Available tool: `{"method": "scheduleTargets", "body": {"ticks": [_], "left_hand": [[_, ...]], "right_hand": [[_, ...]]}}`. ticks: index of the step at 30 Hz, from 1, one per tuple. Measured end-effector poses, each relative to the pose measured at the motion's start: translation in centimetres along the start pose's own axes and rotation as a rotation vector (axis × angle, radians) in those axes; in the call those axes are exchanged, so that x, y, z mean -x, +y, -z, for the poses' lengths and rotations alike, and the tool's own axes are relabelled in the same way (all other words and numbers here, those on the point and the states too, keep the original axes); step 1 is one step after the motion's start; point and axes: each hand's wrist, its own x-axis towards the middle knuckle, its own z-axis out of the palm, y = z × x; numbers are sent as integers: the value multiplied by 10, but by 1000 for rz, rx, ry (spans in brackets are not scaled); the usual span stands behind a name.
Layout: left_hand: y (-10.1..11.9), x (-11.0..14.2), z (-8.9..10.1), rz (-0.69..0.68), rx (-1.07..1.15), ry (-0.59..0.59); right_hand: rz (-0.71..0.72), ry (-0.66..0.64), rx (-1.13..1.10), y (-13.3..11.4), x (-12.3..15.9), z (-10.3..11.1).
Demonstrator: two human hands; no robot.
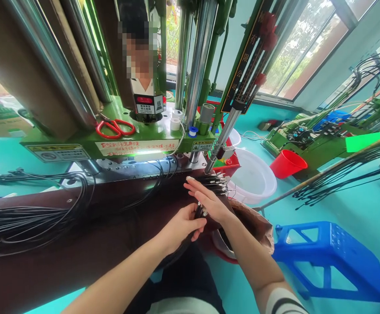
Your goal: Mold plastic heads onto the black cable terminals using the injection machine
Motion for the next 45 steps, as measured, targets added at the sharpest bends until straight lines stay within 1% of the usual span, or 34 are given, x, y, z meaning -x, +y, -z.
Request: {"method": "scheduleTargets", "body": {"ticks": [2,5,9,11,13,17,19,21,22,23,24,25,26,27,28,29,30,31,33,35,38,40,42,45], "left_hand": [[-1,-1,1,-32,-5,50],[-2,0,2,-64,-4,119],[-1,2,3,-42,-122,119],[-1,1,2,-26,-149,117],[-3,-1,2,-22,-114,128],[-7,-3,0,-41,47,124],[-10,-4,0,-58,91,121],[-12,-5,1,-64,117,136],[-12,-5,3,-71,133,156],[-13,-6,5,-88,150,190],[-12,-6,8,-120,164,236],[-12,-7,11,-160,173,293],[-11,-7,15,-204,174,352],[-11,-8,19,-243,167,408],[-11,-8,23,-271,154,455],[-12,-8,26,-286,133,490],[-13,-9,29,-297,106,516],[-15,-9,32,-306,75,532],[-19,-11,35,-324,15,549],[-21,-11,36,-332,-40,548],[-22,-10,35,-324,-82,536],[-21,-7,33,-325,-73,515],[-21,-5,32,-339,-46,490],[-21,-3,29,-345,-4,460]], "right_hand": [[-16,-24,-81,-1,-2,-1],[-41,-86,-112,-5,-4,0],[-61,-106,-103,-6,-6,3],[-74,-136,-65,-8,-7,3],[-95,-181,-2,-12,-7,4],[-175,-283,123,-21,-7,4],[-152,-362,157,-22,-7,6],[-100,-452,202,-19,-11,8],[-72,-469,243,-16,-16,9],[-45,-440,305,-12,-22,11],[-18,-359,398,-7,-31,13],[5,-238,532,-2,-41,16],[18,-115,710,3,-53,18],[9,-22,914,9,-65,21],[-25,1,1112,14,-78,23],[-64,-27,1266,19,-89,25],[-100,-83,1370,22,-100,27],[-125,-144,1424,25,-109,27],[-142,-208,1443,27,-122,26],[-157,-249,1453,23,-129,25],[-179,-280,1421,10,-126,26],[-207,-268,1377,-1,-114,32],[-249,-232,1316,-9,-94,39],[-336,-160,1180,-12,-51,47]]}}
